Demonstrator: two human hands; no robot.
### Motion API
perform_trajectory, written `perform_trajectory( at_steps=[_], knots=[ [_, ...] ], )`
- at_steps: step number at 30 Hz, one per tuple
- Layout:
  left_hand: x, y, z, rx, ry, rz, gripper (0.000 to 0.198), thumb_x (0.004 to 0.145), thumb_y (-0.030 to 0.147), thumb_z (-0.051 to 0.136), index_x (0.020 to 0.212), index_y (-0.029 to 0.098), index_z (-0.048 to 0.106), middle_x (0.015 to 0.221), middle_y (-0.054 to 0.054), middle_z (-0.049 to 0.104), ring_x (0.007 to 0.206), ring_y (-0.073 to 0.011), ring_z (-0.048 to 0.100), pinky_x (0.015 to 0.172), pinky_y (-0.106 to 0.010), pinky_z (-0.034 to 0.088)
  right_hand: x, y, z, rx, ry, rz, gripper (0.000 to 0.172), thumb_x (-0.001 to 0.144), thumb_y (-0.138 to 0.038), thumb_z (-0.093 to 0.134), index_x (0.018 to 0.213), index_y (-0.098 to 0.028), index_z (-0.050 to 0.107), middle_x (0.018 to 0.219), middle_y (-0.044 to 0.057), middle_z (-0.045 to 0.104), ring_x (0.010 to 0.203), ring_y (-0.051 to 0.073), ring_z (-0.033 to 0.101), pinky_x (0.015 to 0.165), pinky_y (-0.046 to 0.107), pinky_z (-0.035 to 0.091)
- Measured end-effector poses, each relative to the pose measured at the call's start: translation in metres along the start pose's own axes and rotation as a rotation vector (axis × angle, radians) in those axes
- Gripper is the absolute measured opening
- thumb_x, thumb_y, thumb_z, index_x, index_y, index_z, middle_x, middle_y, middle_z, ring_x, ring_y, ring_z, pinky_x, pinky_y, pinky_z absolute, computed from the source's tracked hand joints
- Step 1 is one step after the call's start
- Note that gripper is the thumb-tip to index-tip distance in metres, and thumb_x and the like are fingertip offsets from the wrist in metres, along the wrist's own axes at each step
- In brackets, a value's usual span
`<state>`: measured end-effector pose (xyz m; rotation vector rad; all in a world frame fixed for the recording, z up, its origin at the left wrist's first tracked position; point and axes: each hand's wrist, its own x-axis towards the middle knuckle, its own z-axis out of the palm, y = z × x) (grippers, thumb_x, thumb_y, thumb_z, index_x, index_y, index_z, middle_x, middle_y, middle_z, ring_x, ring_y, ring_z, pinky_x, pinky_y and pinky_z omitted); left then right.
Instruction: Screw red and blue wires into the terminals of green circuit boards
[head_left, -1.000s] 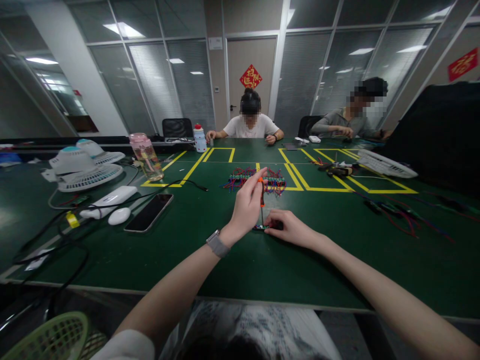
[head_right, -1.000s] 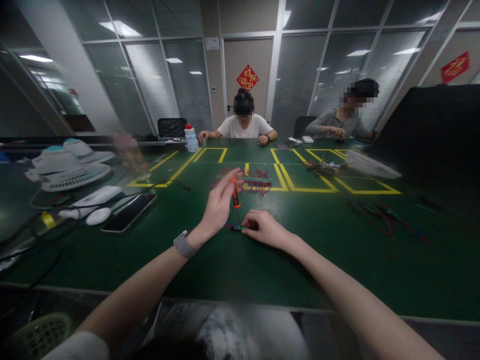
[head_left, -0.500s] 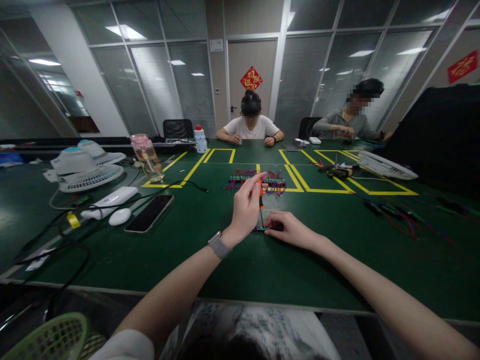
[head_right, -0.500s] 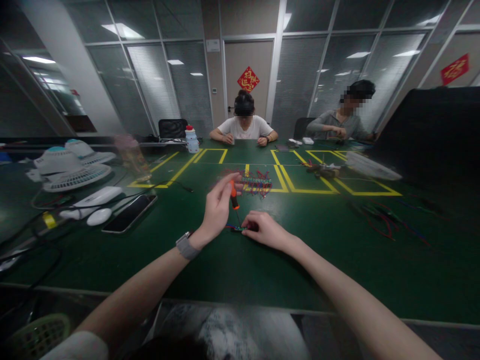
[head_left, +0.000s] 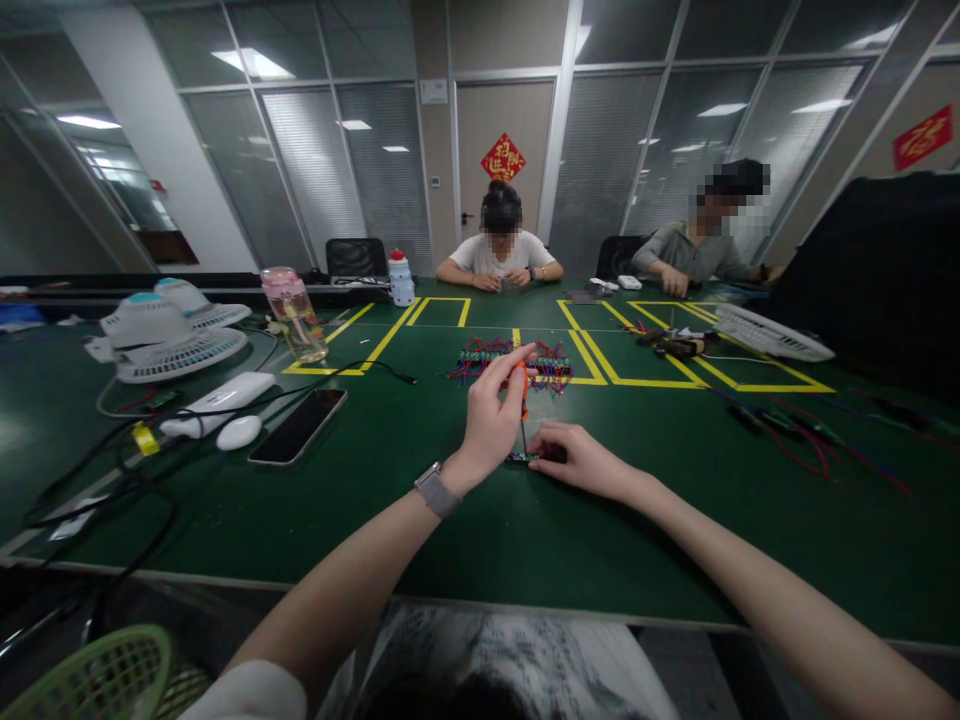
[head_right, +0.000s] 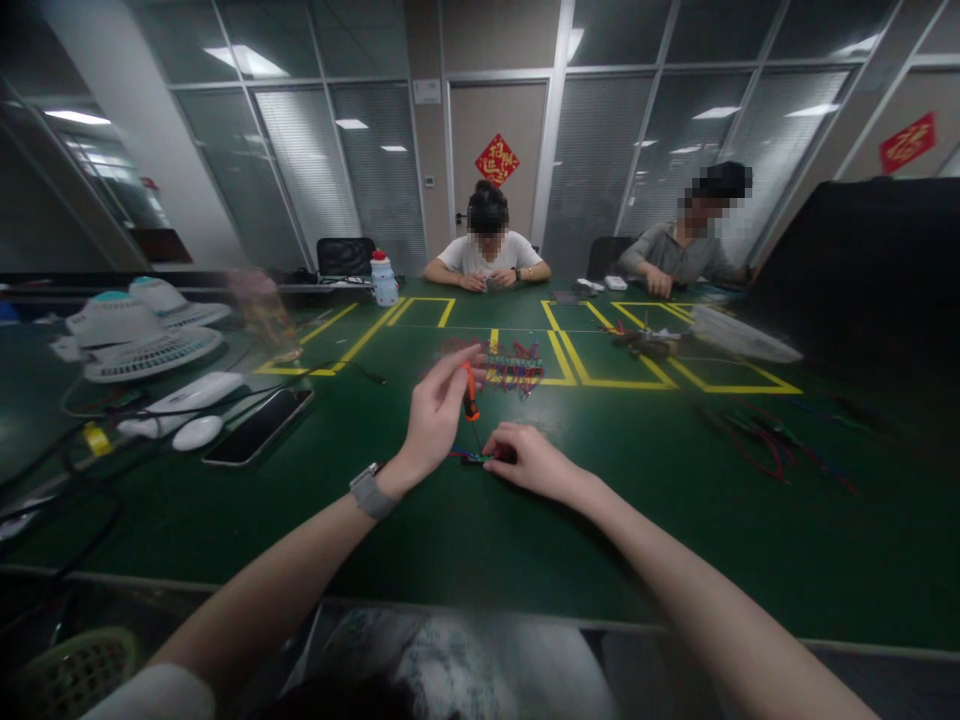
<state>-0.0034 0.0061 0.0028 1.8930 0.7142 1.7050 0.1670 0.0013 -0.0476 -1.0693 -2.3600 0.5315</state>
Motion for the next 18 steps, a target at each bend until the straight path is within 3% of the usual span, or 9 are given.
perform_trajectory(
  at_steps=[5,8,13,18],
  knots=[
    [-0.0012,0.0059,0.0007,0.123,0.068,0.073,0.018,0.088,0.02,0.063,0.106,0.022,0.067,0.098,-0.004,0.066,0.089,-0.0147,0.061,0.079,-0.027,0.049,-0.0002,0.0017,0.0009,-0.008,0.005,-0.007,0.006,0.081,-0.019,0.067,0.086,-0.016,0.065,0.077,0.002,0.059,0.069,0.015,0.055,0.063,0.025,0.042],
    [-0.002,0.0098,-0.0001,0.18,0.097,0.097,0.013,0.088,0.023,0.063,0.099,0.021,0.07,0.094,-0.004,0.061,0.087,-0.0147,0.058,0.079,-0.028,0.049,-0.0002,0.0022,0.0011,-0.007,0.007,-0.011,0.006,0.081,-0.019,0.067,0.086,-0.016,0.066,0.077,0.002,0.059,0.069,0.015,0.055,0.063,0.025,0.043],
    [-0.002,0.0047,-0.0008,0.085,0.02,0.053,0.032,0.098,0.021,0.039,0.12,0.024,0.062,0.119,-0.007,0.062,0.108,-0.018,0.059,0.096,-0.036,0.048,-0.0005,-0.0003,-0.0003,-0.006,0.005,-0.005,0.006,0.082,-0.021,0.066,0.086,-0.016,0.065,0.078,0.002,0.059,0.069,0.015,0.056,0.063,0.025,0.044],
    [-0.002,0.0017,0.0022,0.005,0.027,-0.026,0.028,0.095,0.023,0.049,0.122,0.021,0.059,0.112,-0.007,0.068,0.094,-0.0165,0.065,0.084,-0.032,0.053,-0.0006,-0.0002,-0.0006,-0.007,-0.006,-0.004,0.005,0.082,-0.019,0.066,0.086,-0.016,0.065,0.078,0.002,0.059,0.07,0.015,0.056,0.064,0.025,0.044]
  ],
)
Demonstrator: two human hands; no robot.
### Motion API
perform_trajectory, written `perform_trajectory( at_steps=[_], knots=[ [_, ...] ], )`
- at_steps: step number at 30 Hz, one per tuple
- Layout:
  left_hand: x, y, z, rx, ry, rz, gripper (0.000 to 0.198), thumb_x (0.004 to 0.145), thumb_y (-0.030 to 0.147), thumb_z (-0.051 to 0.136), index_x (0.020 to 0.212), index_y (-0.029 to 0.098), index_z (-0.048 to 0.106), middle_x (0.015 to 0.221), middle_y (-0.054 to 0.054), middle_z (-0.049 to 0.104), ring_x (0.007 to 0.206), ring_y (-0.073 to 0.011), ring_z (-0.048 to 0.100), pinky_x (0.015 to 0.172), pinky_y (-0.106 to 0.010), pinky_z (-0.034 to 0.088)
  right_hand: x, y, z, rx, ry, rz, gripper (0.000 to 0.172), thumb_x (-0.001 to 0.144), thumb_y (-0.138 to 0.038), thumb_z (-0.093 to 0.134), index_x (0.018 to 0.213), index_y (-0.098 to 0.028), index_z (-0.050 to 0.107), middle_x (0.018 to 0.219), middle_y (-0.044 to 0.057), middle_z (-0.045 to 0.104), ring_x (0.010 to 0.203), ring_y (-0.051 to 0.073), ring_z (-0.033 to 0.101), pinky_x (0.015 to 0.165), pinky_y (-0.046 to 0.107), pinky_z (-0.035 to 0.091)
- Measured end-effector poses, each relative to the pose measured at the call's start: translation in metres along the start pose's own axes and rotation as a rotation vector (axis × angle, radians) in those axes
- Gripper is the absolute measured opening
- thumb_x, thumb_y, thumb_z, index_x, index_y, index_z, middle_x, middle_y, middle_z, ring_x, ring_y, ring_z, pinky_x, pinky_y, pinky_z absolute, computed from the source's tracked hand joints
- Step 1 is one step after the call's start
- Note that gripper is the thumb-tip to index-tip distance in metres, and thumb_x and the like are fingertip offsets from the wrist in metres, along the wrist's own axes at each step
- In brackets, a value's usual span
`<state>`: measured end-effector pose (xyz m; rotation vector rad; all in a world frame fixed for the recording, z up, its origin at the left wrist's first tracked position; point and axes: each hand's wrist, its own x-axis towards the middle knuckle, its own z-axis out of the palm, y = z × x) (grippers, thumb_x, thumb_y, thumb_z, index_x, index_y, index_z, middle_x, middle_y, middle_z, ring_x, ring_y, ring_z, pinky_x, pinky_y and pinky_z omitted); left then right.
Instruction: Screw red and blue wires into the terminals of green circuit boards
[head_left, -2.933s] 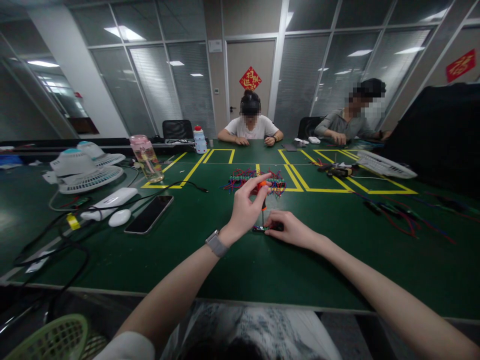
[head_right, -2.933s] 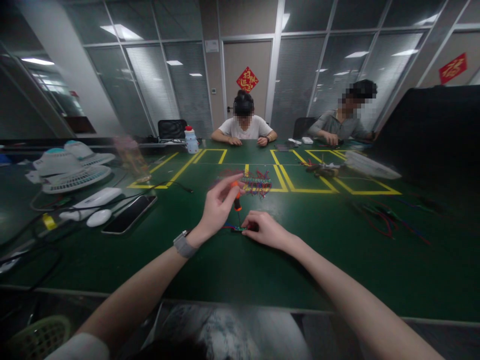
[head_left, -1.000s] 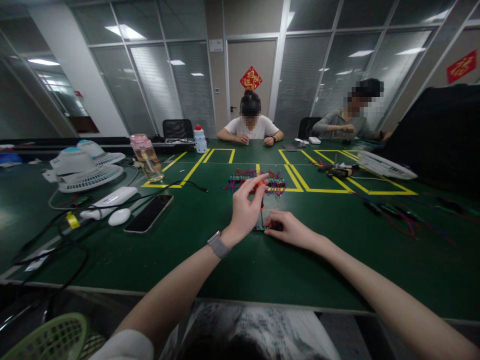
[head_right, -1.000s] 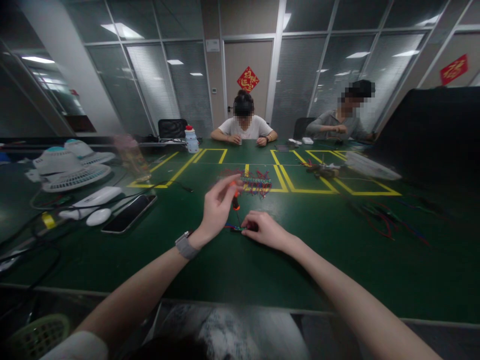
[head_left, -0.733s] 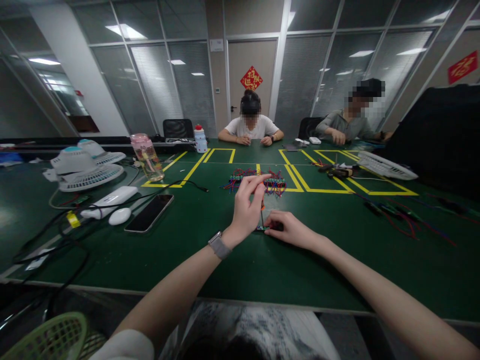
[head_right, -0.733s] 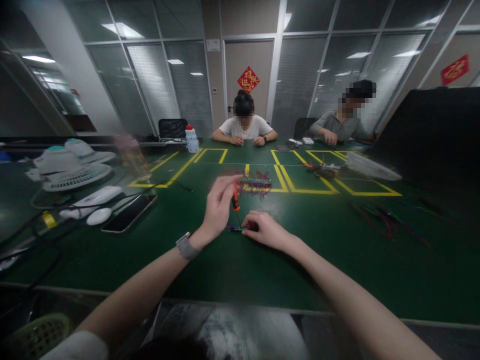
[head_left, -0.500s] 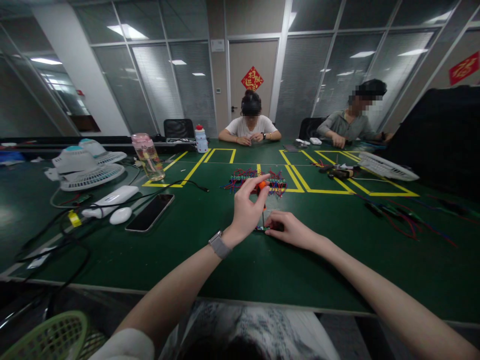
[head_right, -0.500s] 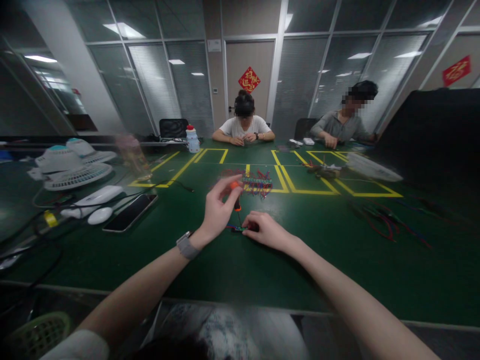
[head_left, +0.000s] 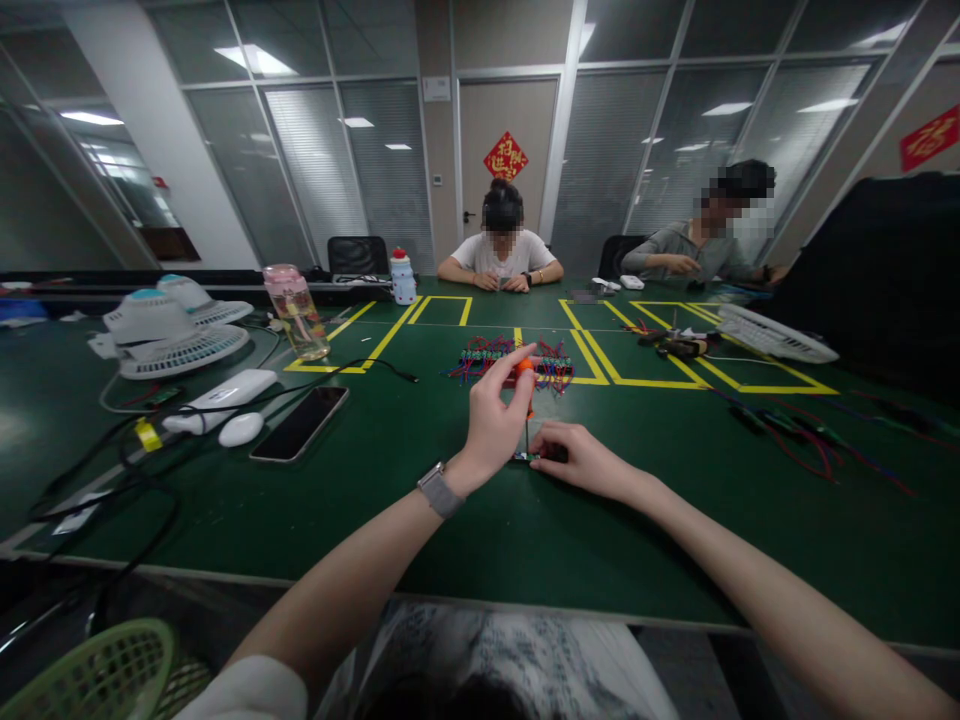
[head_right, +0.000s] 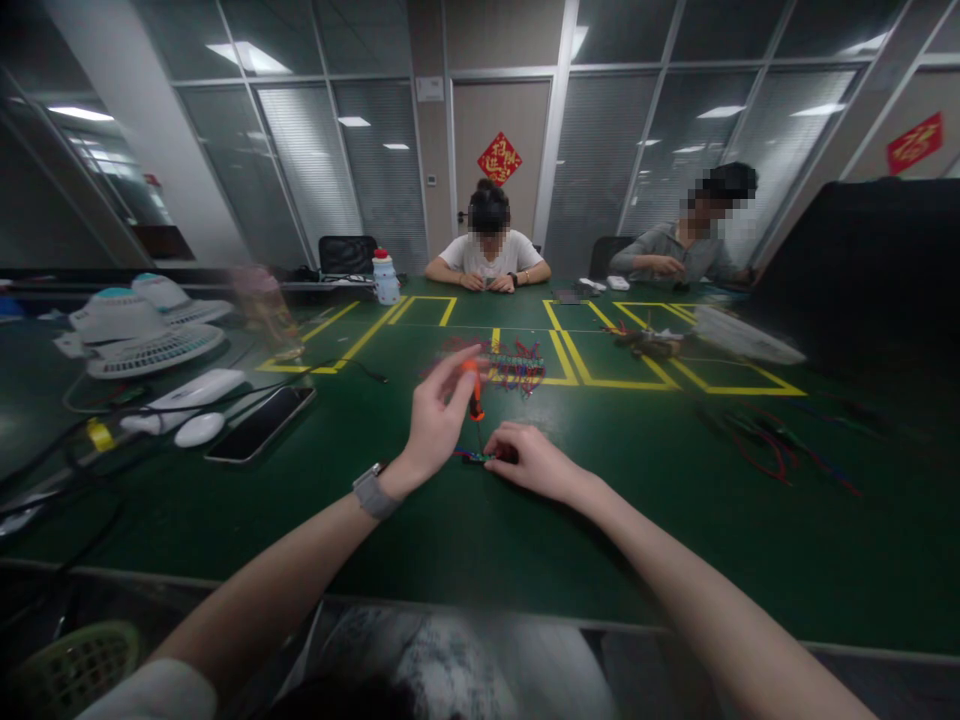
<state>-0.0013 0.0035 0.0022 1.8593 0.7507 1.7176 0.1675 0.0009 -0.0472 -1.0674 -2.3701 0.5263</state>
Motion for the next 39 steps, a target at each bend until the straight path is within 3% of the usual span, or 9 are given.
perform_trajectory(
  at_steps=[6,12,15,19,26,29,33,35,39],
  knots=[
    [-0.002,0.009,0.0,0.19,0.1,0.122,0.016,0.083,0.024,0.07,0.098,0.021,0.069,0.095,-0.004,0.06,0.088,-0.0149,0.059,0.078,-0.027,0.051,0.0,0.003,0.001,-0.01,0.005,-0.012,0.007,0.083,-0.021,0.066,0.087,-0.016,0.065,0.078,0.002,0.059,0.069,0.015,0.056,0.064,0.026,0.043],
    [-0.002,0.007,-0.001,0.072,0.023,0.079,0.026,0.099,0.023,0.042,0.11,0.02,0.065,0.107,-0.007,0.066,0.102,-0.0171,0.062,0.092,-0.033,0.049,0.001,0.0,0.0,-0.013,0.01,-0.017,0.006,0.082,-0.02,0.067,0.085,-0.016,0.065,0.077,0.002,0.059,0.069,0.015,0.055,0.063,0.025,0.043],
    [-0.002,0.006,-0.001,0.044,0.022,0.054,0.023,0.097,0.025,0.047,0.111,0.021,0.064,0.103,-0.006,0.068,0.093,-0.0162,0.064,0.084,-0.03,0.051,0.001,0.0,0.0,-0.008,0.009,-0.015,0.005,0.082,-0.02,0.066,0.086,-0.016,0.065,0.077,0.002,0.059,0.068,0.014,0.055,0.063,0.025,0.043],
    [-0.001,0.009,-0.002,0.153,0.065,0.124,0.011,0.089,0.023,0.061,0.095,0.021,0.07,0.092,-0.003,0.064,0.084,-0.0144,0.06,0.077,-0.027,0.05,0.0,0.001,0.001,-0.012,0.009,-0.015,0.006,0.082,-0.021,0.066,0.086,-0.016,0.065,0.078,0.002,0.059,0.069,0.015,0.055,0.063,0.025,0.043],
    [0.0,0.005,-0.002,0.069,0.01,0.083,0.027,0.098,0.023,0.043,0.114,0.023,0.064,0.113,-0.007,0.067,0.104,-0.0176,0.063,0.092,-0.035,0.05,0.001,0.001,0.001,0.002,0.005,-0.015,0.005,0.082,-0.02,0.066,0.086,-0.017,0.065,0.077,0.001,0.059,0.069,0.014,0.055,0.063,0.024,0.043],
    [-0.001,0.006,-0.001,0.068,0.007,0.092,0.022,0.095,0.022,0.051,0.112,0.022,0.065,0.108,-0.007,0.068,0.098,-0.017,0.064,0.085,-0.032,0.052,0.001,0.001,0.001,-0.001,0.008,-0.02,0.006,0.082,-0.021,0.066,0.086,-0.017,0.065,0.077,0.001,0.059,0.069,0.015,0.055,0.063,0.025,0.043],
    [-0.001,0.011,-0.002,0.185,0.065,0.158,0.008,0.086,0.023,0.065,0.093,0.021,0.07,0.091,-0.004,0.065,0.085,-0.0152,0.06,0.078,-0.029,0.051,0.001,0.001,0.002,-0.014,0.01,-0.017,0.005,0.082,-0.02,0.066,0.085,-0.017,0.065,0.077,0.002,0.059,0.069,0.015,0.056,0.063,0.025,0.043],
    [-0.001,0.011,-0.003,0.198,0.074,0.155,0.009,0.089,0.024,0.062,0.092,0.022,0.07,0.091,-0.004,0.064,0.086,-0.0153,0.06,0.08,-0.03,0.051,0.001,0.001,0.001,-0.014,0.008,-0.016,0.004,0.082,-0.019,0.066,0.085,-0.017,0.065,0.077,0.002,0.059,0.069,0.015,0.056,0.063,0.025,0.043],
    [-0.001,0.006,-0.003,0.106,0.017,0.104,0.027,0.098,0.022,0.041,0.112,0.023,0.065,0.11,-0.006,0.067,0.1,-0.0168,0.063,0.09,-0.034,0.05,0.001,-0.001,0.001,-0.012,0.01,-0.017,0.005,0.081,-0.019,0.067,0.086,-0.017,0.065,0.078,0.002,0.06,0.069,0.015,0.056,0.063,0.025,0.043]
  ],
)
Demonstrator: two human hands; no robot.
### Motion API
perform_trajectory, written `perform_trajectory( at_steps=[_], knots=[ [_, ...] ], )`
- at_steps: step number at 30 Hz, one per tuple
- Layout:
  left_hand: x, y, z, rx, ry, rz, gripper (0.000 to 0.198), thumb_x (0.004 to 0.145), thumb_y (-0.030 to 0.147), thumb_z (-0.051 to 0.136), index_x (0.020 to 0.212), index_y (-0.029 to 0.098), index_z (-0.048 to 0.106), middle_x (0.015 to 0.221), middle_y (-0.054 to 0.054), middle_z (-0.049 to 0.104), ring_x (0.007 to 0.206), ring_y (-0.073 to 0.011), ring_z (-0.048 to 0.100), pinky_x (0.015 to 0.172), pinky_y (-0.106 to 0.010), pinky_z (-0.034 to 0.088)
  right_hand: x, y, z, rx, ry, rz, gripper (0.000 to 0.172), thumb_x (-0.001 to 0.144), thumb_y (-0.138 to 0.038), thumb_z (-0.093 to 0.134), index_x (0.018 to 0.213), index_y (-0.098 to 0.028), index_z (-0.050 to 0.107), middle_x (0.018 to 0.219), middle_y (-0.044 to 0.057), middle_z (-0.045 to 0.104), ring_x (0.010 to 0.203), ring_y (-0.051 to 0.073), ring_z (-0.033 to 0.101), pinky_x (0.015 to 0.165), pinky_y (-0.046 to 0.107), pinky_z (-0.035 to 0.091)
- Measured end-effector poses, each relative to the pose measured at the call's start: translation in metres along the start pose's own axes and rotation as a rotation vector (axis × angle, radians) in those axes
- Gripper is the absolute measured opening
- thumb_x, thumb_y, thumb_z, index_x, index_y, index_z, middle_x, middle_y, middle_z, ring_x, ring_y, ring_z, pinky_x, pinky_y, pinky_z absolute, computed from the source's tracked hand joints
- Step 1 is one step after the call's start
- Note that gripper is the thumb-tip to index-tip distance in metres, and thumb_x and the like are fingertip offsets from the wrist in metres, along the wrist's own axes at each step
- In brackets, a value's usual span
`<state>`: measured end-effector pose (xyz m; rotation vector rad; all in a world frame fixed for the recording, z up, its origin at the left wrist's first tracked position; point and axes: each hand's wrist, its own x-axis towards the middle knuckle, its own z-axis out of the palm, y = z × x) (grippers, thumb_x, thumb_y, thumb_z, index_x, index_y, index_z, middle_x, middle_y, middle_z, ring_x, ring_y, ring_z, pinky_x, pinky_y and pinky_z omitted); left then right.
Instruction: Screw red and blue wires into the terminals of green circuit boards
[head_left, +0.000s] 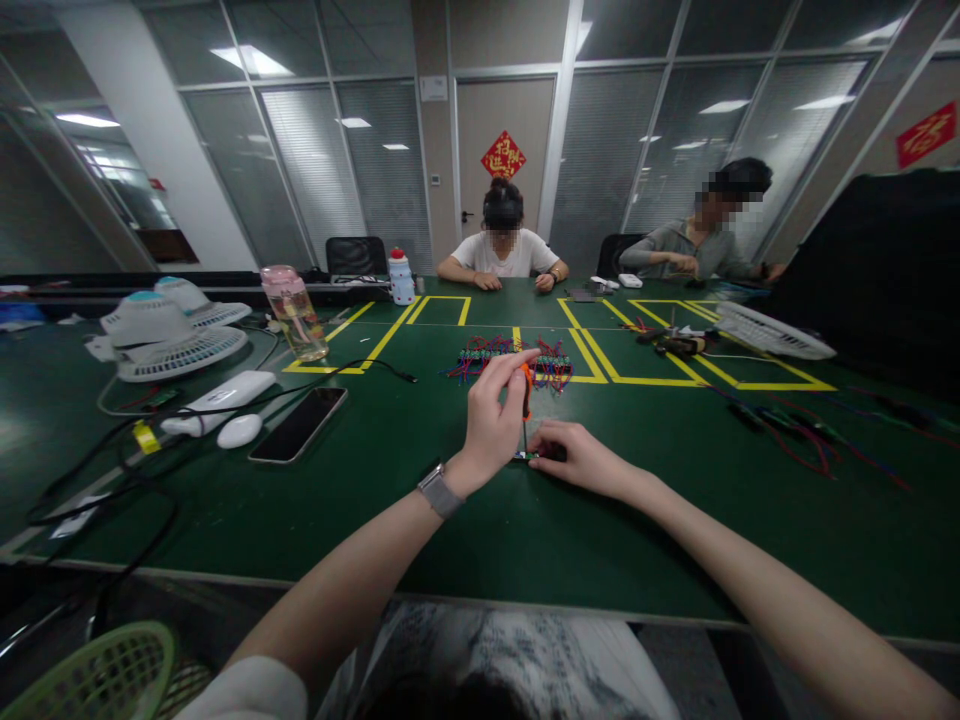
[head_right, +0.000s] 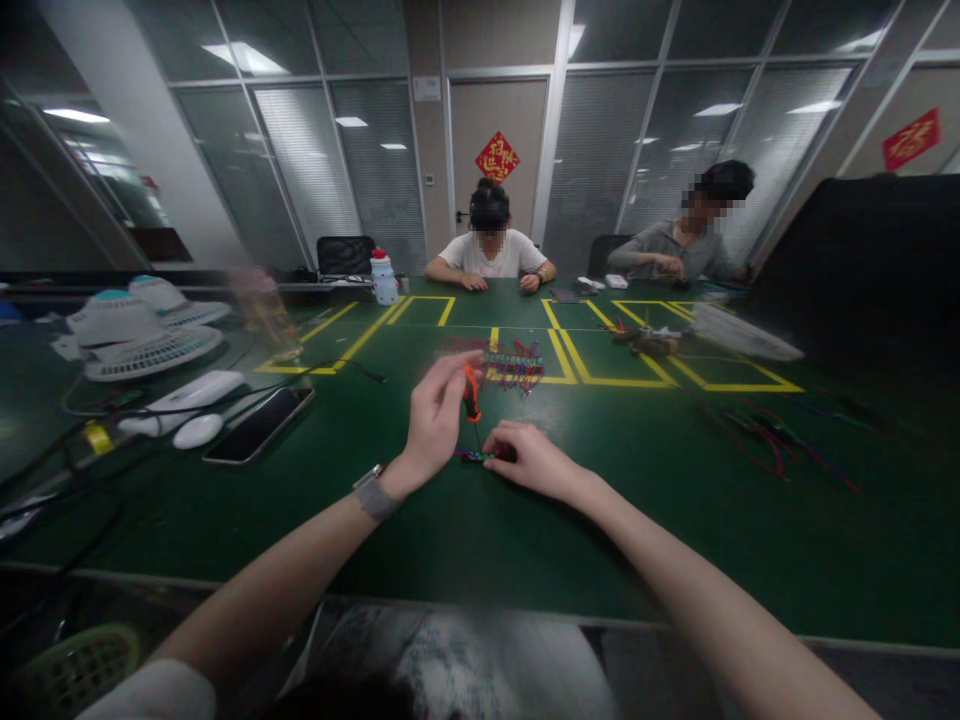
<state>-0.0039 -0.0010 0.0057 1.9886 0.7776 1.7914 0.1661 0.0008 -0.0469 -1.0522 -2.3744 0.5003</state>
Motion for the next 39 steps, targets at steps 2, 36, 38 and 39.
perform_trajectory(
  at_steps=[2,36,38,39],
  knots=[
    [0.0,-0.002,0.001,-0.036,-0.005,-0.025,0.028,0.098,0.022,0.042,0.117,0.023,0.062,0.115,-0.007,0.067,0.101,-0.0174,0.064,0.089,-0.034,0.052,0.0,-0.001,0.0,-0.002,-0.001,0.003,0.005,0.081,-0.019,0.067,0.086,-0.017,0.065,0.078,0.002,0.06,0.069,0.015,0.056,0.064,0.025,0.043],
    [-0.002,-0.004,0.003,-0.018,-0.024,0.0,0.026,0.095,0.022,0.05,0.119,0.022,0.062,0.111,-0.007,0.067,0.096,-0.0167,0.064,0.083,-0.03,0.052,0.0,-0.001,-0.001,-0.003,-0.014,0.004,0.006,0.084,-0.021,0.066,0.087,-0.016,0.065,0.078,0.002,0.059,0.07,0.015,0.056,0.064,0.025,0.043],
    [-0.001,-0.001,0.002,0.026,-0.014,0.039,0.022,0.093,0.02,0.054,0.112,0.022,0.065,0.102,-0.005,0.067,0.09,-0.0153,0.063,0.079,-0.028,0.051,0.0,0.0,-0.001,0.0,-0.015,0.006,0.006,0.084,-0.021,0.066,0.086,-0.016,0.065,0.078,0.002,0.06,0.07,0.015,0.055,0.064,0.025,0.043],
    [0.0,0.001,0.002,0.051,-0.008,0.055,0.019,0.092,0.02,0.056,0.108,0.021,0.066,0.098,-0.004,0.066,0.088,-0.0147,0.061,0.078,-0.027,0.05,0.0,0.0,-0.001,0.003,-0.015,0.005,0.006,0.083,-0.02,0.067,0.086,-0.016,0.065,0.078,0.002,0.06,0.07,0.015,0.056,0.064,0.025,0.043]
  ],
)
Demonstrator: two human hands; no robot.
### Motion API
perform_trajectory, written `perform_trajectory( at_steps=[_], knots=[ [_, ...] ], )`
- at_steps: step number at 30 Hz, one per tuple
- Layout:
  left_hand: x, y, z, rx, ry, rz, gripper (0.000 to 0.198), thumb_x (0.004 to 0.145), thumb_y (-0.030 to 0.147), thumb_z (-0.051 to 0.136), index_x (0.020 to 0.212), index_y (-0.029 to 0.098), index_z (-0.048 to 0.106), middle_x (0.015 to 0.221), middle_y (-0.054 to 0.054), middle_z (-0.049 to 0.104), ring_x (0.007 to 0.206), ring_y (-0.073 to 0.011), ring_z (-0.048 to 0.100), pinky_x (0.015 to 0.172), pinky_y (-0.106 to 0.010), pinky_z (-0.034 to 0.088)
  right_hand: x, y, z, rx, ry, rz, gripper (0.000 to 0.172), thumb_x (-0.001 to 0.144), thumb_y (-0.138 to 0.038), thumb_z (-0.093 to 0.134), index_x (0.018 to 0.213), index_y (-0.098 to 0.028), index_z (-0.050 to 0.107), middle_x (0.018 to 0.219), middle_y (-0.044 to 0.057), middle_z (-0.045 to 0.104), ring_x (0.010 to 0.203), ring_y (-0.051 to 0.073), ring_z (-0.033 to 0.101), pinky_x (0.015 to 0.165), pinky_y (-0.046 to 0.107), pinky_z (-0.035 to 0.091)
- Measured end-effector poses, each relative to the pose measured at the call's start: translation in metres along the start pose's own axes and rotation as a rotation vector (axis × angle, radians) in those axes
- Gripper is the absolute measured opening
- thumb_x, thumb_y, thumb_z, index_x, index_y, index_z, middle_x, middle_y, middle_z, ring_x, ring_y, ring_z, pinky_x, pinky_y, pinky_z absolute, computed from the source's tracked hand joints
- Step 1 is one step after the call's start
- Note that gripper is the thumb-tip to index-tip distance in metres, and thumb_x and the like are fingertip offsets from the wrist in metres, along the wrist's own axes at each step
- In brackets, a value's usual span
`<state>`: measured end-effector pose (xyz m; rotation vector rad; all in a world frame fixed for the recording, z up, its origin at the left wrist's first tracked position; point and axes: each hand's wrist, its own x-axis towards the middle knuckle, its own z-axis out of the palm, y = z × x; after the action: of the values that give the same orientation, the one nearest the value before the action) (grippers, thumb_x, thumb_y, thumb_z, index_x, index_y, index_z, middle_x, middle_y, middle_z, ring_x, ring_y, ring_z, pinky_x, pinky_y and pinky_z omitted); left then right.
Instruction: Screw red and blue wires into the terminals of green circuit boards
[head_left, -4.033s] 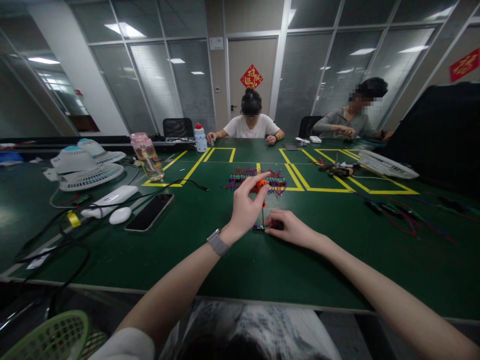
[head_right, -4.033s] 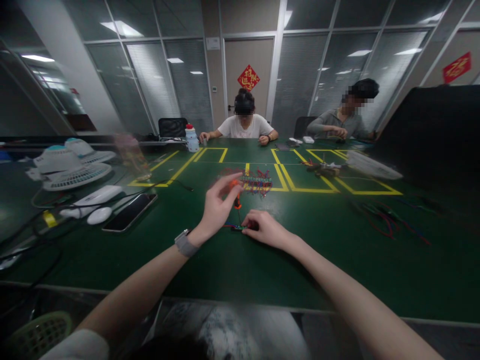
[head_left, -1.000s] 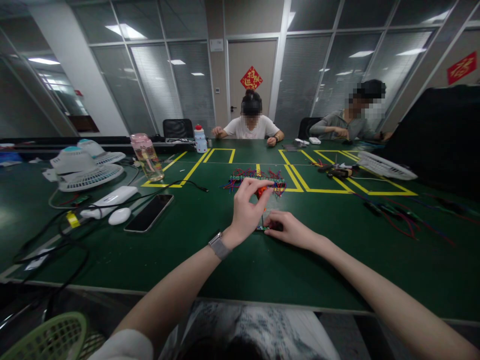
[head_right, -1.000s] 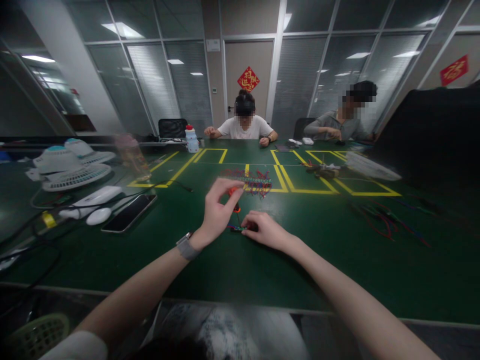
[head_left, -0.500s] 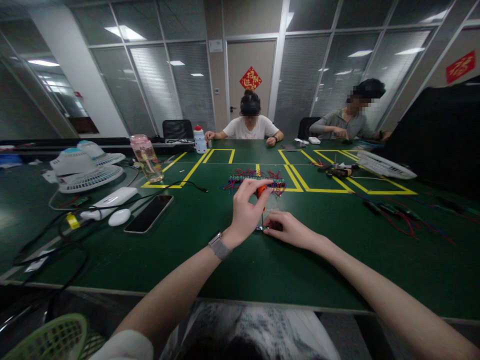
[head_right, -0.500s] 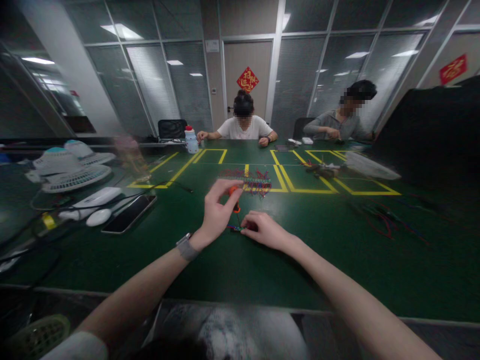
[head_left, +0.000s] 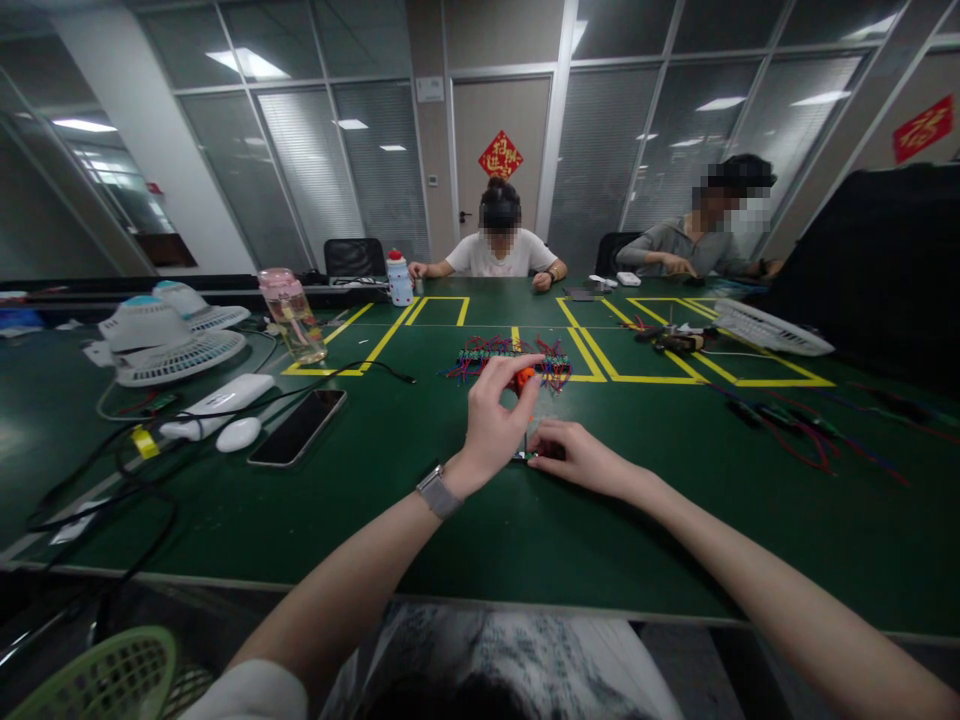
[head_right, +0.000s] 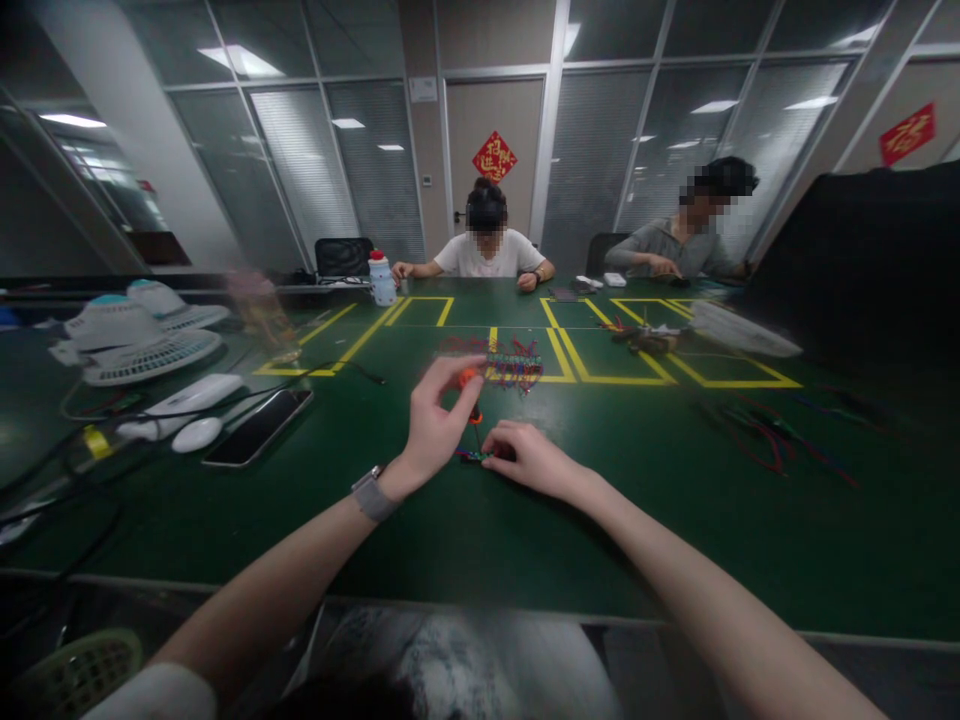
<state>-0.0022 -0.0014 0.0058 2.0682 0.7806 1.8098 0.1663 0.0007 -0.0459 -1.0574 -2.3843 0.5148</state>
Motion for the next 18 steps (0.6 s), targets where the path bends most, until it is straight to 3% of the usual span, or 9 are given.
perform_trajectory(
  at_steps=[3,7,10,18],
  knots=[
    [0.0007,0.0027,-0.0021,0.047,0.011,0.011,0.015,0.092,0.02,0.056,0.1,0.02,0.068,0.094,-0.004,0.064,0.086,-0.0146,0.059,0.079,-0.027,0.049,-0.0006,-0.0002,-0.0003,0.006,0.001,-0.007,0.006,0.082,-0.019,0.067,0.087,-0.016,0.064,0.079,0.002,0.059,0.07,0.015,0.056,0.064,0.025,0.043],
    [-0.0011,-0.0019,-0.0021,-0.037,-0.016,-0.031,0.027,0.098,0.021,0.041,0.114,0.022,0.064,0.111,-0.006,0.065,0.1,-0.0165,0.062,0.089,-0.032,0.049,-0.0011,0.0002,-0.0008,0.002,0.002,-0.012,0.006,0.082,-0.017,0.065,0.088,-0.016,0.065,0.079,0.002,0.059,0.069,0.015,0.056,0.064,0.025,0.044],
    [-0.0025,-0.0066,-0.0005,-0.116,-0.031,-0.08,0.03,0.099,0.023,0.04,0.12,0.023,0.061,0.116,-0.007,0.066,0.101,-0.017,0.064,0.087,-0.032,0.052,-0.0008,0.0013,-0.0007,0.005,0.0,-0.011,0.007,0.082,-0.018,0.065,0.089,-0.016,0.065,0.079,0.002,0.059,0.069,0.015,0.056,0.064,0.025,0.044],
    [0.0013,0.0026,-0.0022,0.018,0.021,0.004,0.014,0.091,0.019,0.057,0.099,0.02,0.069,0.091,-0.004,0.064,0.084,-0.0143,0.06,0.076,-0.027,0.05,-0.0014,0.0025,0.0007,0.005,0.004,-0.018,0.006,0.082,-0.018,0.065,0.087,-0.015,0.065,0.078,0.002,0.059,0.068,0.015,0.055,0.063,0.025,0.043]
  ],
)
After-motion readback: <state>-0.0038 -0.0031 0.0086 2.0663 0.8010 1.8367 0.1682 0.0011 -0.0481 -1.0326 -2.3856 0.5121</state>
